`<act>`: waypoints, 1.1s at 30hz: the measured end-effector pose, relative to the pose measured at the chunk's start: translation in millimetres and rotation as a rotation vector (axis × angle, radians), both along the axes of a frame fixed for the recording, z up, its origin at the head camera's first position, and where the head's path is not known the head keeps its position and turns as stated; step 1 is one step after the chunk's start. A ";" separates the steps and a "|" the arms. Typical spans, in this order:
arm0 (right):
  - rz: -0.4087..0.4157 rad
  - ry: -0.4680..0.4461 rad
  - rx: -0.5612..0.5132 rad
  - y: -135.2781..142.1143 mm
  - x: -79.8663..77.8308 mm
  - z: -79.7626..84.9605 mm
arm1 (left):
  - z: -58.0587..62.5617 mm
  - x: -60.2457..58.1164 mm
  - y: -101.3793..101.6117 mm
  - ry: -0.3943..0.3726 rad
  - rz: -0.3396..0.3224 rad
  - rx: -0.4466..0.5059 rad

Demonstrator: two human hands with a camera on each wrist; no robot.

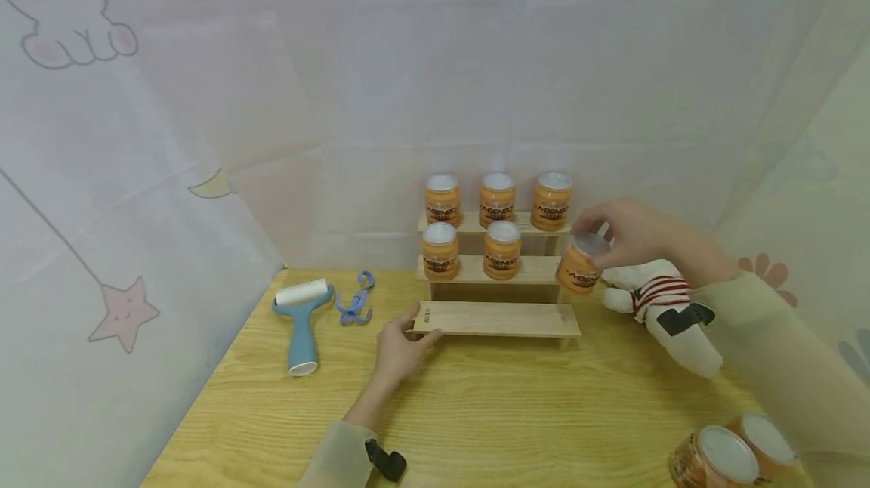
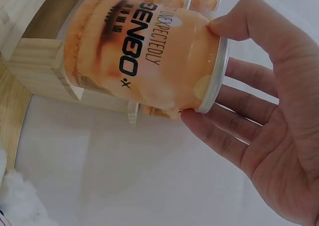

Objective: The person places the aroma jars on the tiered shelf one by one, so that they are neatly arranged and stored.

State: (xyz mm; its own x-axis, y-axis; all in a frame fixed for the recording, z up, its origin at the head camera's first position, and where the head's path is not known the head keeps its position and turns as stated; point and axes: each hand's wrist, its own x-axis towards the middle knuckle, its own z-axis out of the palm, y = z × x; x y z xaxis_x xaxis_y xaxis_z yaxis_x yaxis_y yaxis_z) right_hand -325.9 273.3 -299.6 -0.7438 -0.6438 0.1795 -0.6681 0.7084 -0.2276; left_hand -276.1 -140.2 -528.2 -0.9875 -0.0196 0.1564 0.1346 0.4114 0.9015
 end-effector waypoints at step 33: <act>-0.084 0.054 -0.030 -23.6 -33.1 -16.5 | 2.3 2.0 -1.1 -0.017 0.015 -0.003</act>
State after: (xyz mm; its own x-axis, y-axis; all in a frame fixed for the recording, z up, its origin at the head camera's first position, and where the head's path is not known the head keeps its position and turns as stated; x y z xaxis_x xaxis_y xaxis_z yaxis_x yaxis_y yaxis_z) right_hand -359.0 249.7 -316.1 -0.7840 -0.5729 0.2389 -0.6181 0.7560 -0.2154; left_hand -274.1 -141.3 -525.9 -0.9897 -0.0335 0.1392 0.1128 0.4162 0.9023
